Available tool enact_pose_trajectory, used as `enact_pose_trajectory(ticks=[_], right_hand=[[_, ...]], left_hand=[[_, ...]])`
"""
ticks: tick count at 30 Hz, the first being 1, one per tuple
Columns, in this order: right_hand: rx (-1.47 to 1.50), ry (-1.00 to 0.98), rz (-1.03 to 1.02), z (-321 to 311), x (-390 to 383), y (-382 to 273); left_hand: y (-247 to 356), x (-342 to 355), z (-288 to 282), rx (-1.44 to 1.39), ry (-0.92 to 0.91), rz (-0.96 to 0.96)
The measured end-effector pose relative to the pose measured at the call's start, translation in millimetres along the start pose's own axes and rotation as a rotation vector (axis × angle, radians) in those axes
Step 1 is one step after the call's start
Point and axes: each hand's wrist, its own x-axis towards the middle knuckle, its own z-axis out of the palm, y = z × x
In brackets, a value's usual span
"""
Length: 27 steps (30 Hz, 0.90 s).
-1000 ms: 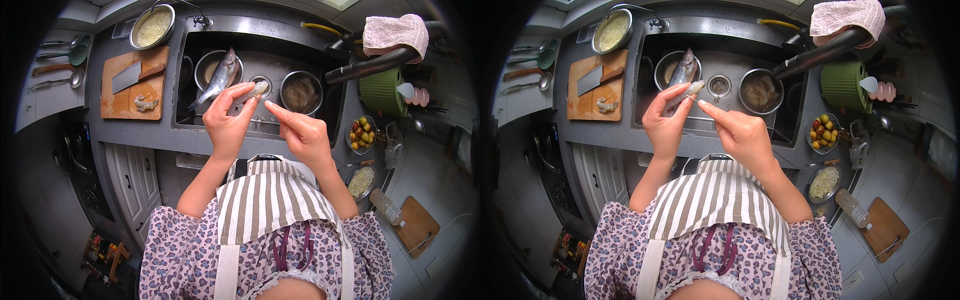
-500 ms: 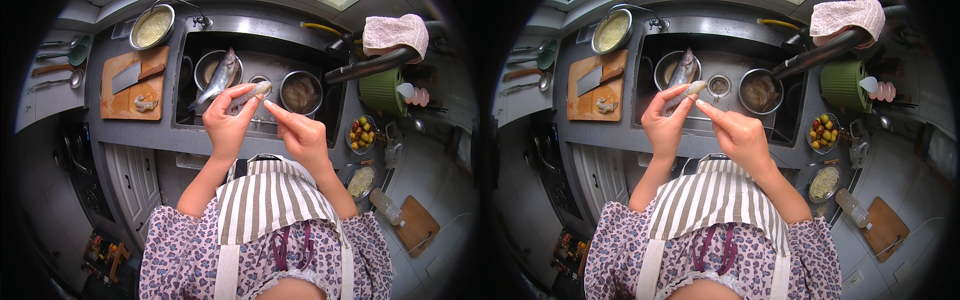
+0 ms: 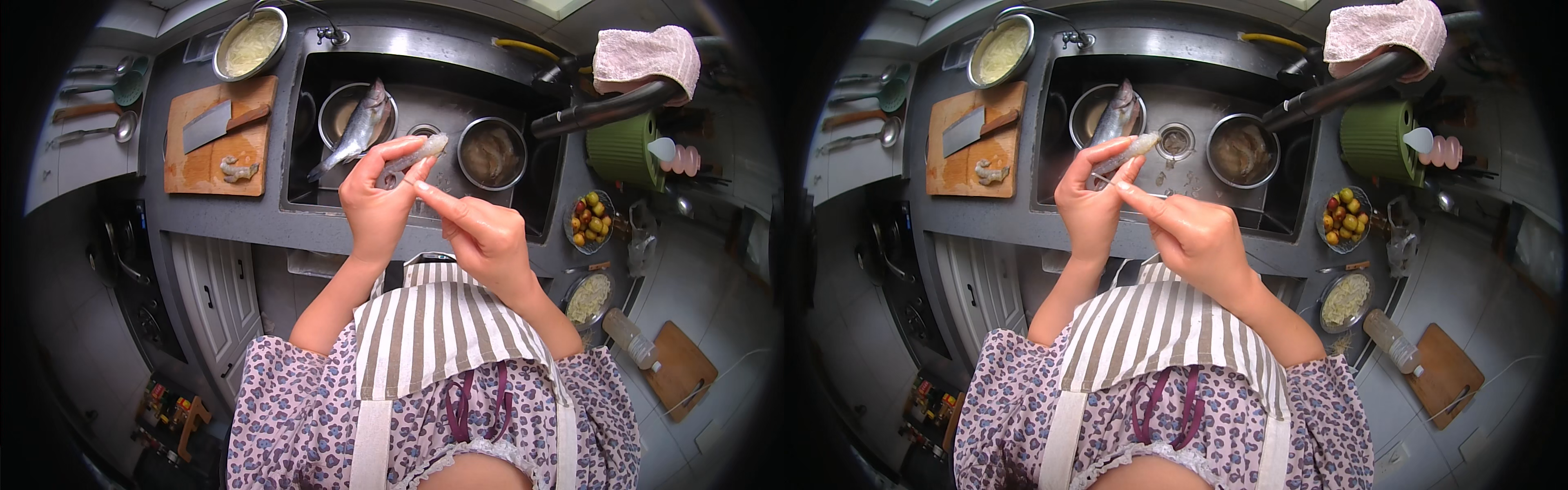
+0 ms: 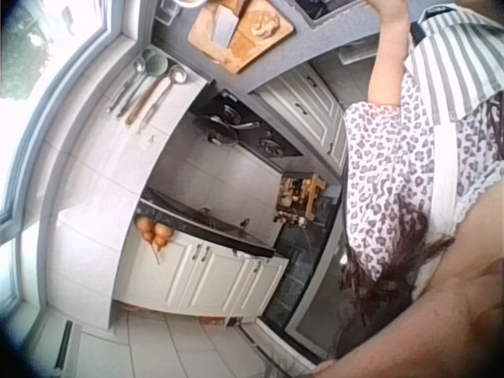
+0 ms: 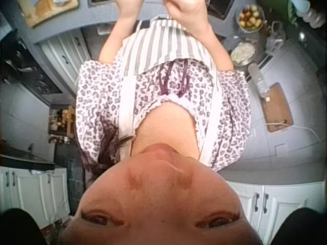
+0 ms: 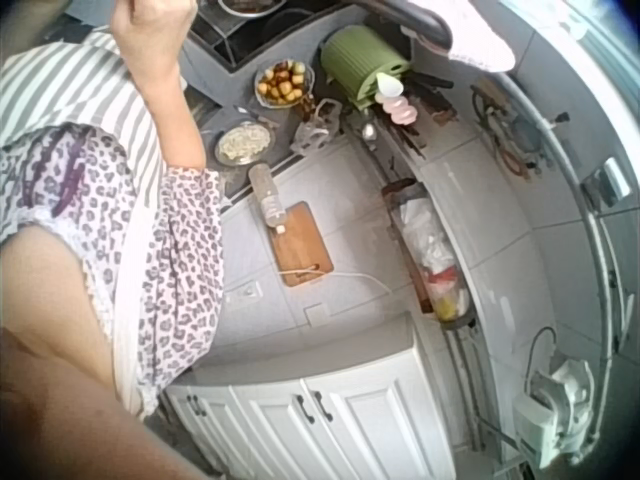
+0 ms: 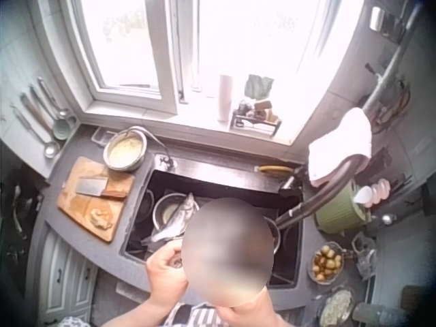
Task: The person stands at a kitchen sink and removes the vein from a shrimp using a thin skewer. A whole fish rests in a bowl nearby. The person rinses the shrimp under running water and places it on a cutting board.
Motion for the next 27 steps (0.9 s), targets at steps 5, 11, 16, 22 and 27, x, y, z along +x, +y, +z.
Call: enact_pose_trajectory(ticks=[5,11,16,22,27], right_hand=[[-0.11,0.0,0.067,-3.5,-1.8,2.6],[-0.112,0.013,0.097,-3.4,-2.7,4.1],[-0.106,0.005,0.106,-4.0,-2.7,4.7],[-0.115,0.008,0.103,-3.3,-2.6,5.7],[-0.085,0.034,0.094,-1.6,-1.9,6.5]], left_hand=[[-1.5,1.6,-1.7,0.033,0.0,0.086],[0.1,3.1,-1.7,0.065,0.007,0.143],[-0.5,3.6,-2.6,0.079,0.006,0.167],[-2.2,4.3,-2.2,0.075,0.004,0.18],[-1.7,4.7,-1.6,0.058,-0.002,0.159]])
